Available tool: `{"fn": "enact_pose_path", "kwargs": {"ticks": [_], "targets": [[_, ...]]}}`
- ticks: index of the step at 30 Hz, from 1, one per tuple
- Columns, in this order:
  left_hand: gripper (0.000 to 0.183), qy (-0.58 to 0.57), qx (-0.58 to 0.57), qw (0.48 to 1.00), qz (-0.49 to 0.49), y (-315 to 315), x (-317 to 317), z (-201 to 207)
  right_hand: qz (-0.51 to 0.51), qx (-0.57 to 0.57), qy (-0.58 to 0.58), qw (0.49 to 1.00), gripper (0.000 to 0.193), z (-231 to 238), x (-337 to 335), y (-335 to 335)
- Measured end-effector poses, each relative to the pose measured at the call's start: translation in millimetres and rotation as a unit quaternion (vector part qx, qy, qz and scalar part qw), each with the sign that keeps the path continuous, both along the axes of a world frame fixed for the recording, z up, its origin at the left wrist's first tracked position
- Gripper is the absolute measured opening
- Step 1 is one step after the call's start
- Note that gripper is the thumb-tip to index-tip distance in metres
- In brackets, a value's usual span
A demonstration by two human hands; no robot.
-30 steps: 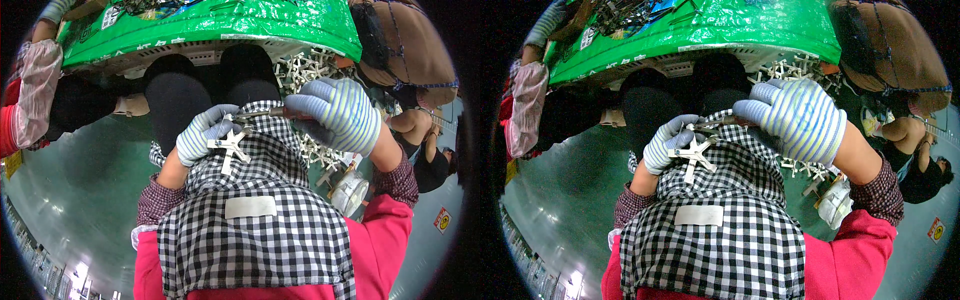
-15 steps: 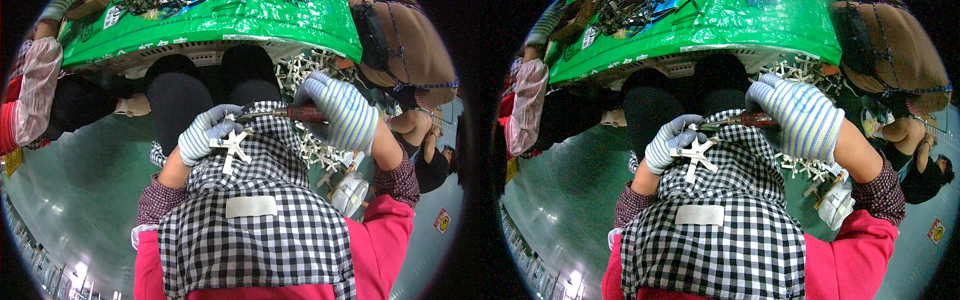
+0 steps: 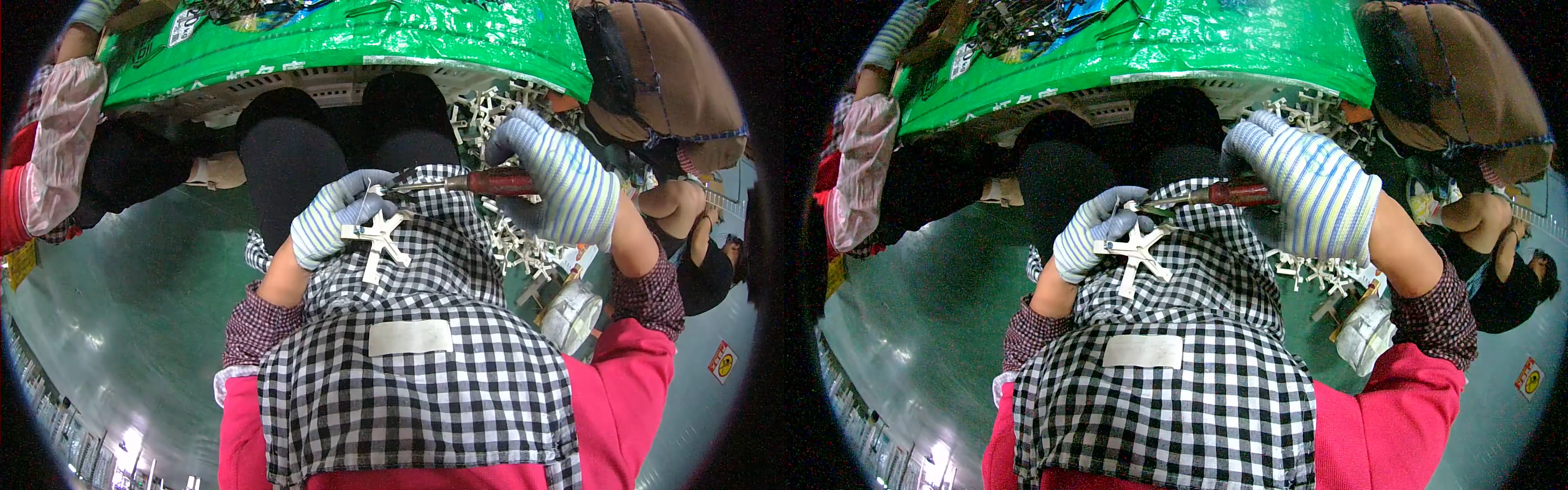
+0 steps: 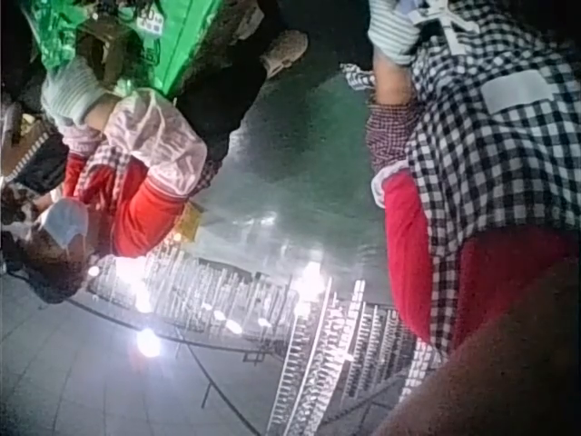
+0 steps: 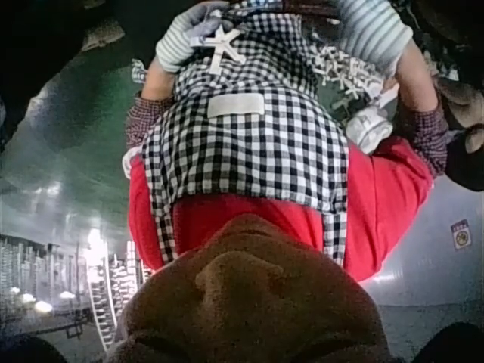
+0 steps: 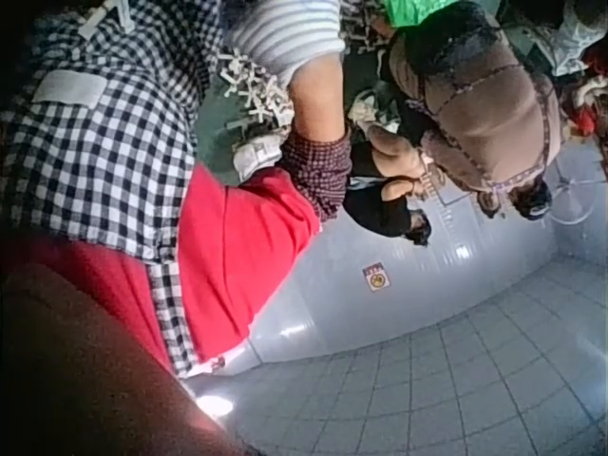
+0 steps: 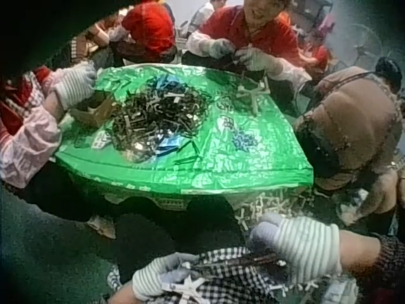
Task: The person assembles small plastic components onto a white plastic base using pliers and a screwdriver.
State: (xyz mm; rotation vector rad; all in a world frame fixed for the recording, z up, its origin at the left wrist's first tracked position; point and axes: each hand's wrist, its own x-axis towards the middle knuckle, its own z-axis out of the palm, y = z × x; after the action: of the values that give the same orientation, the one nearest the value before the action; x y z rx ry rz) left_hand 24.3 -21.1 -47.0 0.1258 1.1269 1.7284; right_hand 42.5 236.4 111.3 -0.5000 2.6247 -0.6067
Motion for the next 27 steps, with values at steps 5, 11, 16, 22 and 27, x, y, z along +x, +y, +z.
{"fn": "enact_pose_path", "kwargs": {"ticks": [5,11,16,22,27], "targets": [[0.037,0.017,-0.005,1.0,-0.006,0.6,-0.7,-0.7,-0.063,-0.084,-0.033,0.994,0.046,1.6,2.9,-1.0],[0.035,0.044,-0.011,0.999,-0.01,1.3,-2.0,1.4,-0.042,-0.06,0.017,0.997,0.044,-0.1,3.8,-3.2],[0.042,0.052,-0.03,0.998,-0.019,0.3,-1.7,-2.9,0.003,-0.044,0.033,0.999,0.043,-3.1,1.6,2.2],[0.036,0.063,-0.023,0.998,-0.002,1.4,-1.9,4.1,-0.026,-0.07,0.036,0.997,0.056,1.0,2.9,-0.8],[0.037,0.075,-0.041,0.996,-0.021,1.0,-3.0,-0.8,-0.014,-0.062,0.06,0.996,0.059,-1.1,6.1,-2.5]]}}
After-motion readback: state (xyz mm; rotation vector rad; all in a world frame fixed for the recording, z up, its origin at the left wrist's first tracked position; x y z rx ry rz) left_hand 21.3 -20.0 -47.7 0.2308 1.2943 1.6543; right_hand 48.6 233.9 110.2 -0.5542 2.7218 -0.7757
